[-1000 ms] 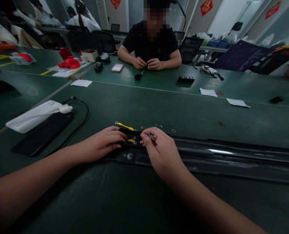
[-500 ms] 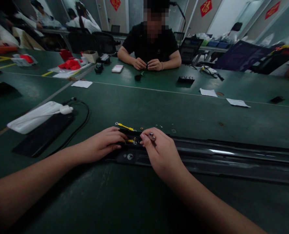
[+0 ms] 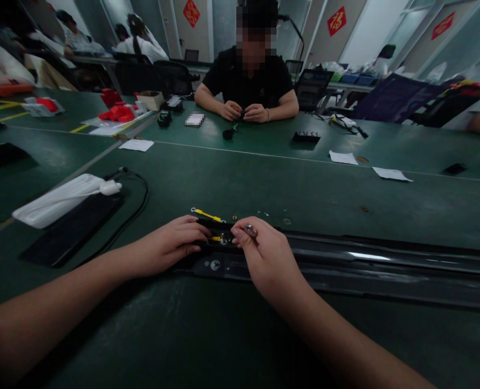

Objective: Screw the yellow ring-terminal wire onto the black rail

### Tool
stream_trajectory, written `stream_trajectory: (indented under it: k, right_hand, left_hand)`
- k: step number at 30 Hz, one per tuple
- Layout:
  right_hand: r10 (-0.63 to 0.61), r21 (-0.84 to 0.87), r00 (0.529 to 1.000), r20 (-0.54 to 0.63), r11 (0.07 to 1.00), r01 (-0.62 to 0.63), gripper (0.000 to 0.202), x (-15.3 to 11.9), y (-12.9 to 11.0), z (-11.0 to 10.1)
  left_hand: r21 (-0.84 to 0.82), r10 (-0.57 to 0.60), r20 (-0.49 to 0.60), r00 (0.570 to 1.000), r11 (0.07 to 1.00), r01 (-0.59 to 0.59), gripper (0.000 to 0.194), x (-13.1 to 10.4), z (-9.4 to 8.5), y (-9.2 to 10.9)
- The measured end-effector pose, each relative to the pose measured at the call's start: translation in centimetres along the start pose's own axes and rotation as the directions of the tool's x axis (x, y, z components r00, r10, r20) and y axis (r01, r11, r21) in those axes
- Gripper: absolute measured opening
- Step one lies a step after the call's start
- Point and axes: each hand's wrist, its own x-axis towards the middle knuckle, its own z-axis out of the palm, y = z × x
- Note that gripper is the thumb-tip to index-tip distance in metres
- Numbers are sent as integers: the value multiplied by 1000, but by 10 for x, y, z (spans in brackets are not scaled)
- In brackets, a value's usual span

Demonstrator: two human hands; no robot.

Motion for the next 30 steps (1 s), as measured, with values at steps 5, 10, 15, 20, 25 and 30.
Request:
stream_trajectory:
  k: [5, 10, 15, 20, 25, 30]
  right_hand:
    - [28, 44, 1000, -7, 999, -28, 15, 0, 2, 1]
    - [43, 62, 999, -6, 997, -42, 15, 0, 2, 2]
    - [43, 56, 998, -44, 998, -41, 18, -1, 2, 1]
    - [46, 70, 998, -52, 997, -42, 19, -1, 1, 2]
    - [50, 65, 996, -69, 997, -45, 19, 0, 1, 2]
    - [53, 64, 996, -70, 997, -48, 20, -1, 3, 3]
  left_hand:
    - [0, -6, 9, 1000, 1000, 6, 17, 0, 0, 0]
    - [-4, -3, 6, 1000, 1000, 3, 17, 0, 0, 0]
    - [-5, -10, 11, 1000, 1000, 10, 16, 0, -1, 1]
    - [-8, -11, 9, 1000, 1000, 11, 17, 0, 0, 0]
    - [-10, -7, 6, 1000, 1000, 7, 17, 0, 0, 0]
    - [-5, -10, 3, 1000, 1000, 10, 17, 0, 0, 0]
